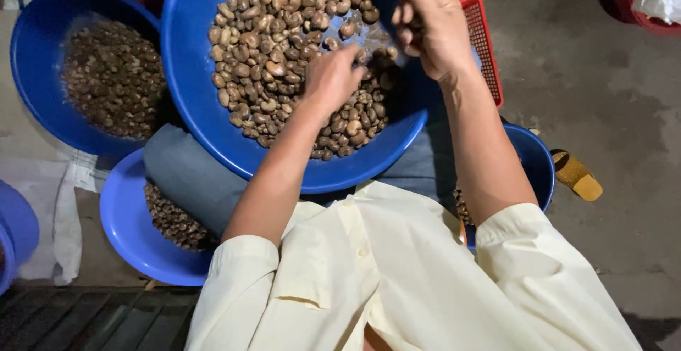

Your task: Manually sorting through a large quantity of nuts in a plastic bowl to remove defects or categorize them.

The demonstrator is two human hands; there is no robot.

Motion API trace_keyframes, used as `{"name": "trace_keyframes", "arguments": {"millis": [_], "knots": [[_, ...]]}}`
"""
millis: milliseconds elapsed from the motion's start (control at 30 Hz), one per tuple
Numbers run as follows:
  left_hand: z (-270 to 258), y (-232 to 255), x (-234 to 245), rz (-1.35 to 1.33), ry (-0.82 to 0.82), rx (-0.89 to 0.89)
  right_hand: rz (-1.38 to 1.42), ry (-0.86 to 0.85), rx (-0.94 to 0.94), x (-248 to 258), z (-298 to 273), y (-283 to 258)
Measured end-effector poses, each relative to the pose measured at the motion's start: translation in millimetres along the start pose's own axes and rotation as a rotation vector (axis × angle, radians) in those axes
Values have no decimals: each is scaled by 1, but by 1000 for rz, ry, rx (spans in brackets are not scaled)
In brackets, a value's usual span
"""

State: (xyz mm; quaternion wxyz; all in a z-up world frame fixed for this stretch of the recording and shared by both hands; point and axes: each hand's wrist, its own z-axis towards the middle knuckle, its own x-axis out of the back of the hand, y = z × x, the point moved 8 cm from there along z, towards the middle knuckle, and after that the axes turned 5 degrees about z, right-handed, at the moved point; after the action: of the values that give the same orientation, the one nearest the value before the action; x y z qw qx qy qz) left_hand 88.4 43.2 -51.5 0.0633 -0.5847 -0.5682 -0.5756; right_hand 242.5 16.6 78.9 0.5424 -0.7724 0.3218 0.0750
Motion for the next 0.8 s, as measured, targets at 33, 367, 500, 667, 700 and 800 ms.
{"name": "trace_keyframes", "arguments": {"millis": [33, 367, 500, 667, 700, 800], "knots": [[6, 3, -9, 113, 42, -64, -204, -2, -15, 0, -2, 1], [1, -38, 45, 187, 347, -2, -2257, -307, 393, 12, 15, 84], [-19, -43, 56, 117, 243, 18, -2261, -310, 279, 36, 38, 125], [-30, -35, 40, 184, 143, 11, -1652, -180, 471, -8, 26, 67], [-26, -37, 30, 181, 143, 10, -1654, -180, 470, -12, 22, 62], [-18, -37, 10, 362, 69, 37, -1526, -104, 572, -20, 13, 40]]}}
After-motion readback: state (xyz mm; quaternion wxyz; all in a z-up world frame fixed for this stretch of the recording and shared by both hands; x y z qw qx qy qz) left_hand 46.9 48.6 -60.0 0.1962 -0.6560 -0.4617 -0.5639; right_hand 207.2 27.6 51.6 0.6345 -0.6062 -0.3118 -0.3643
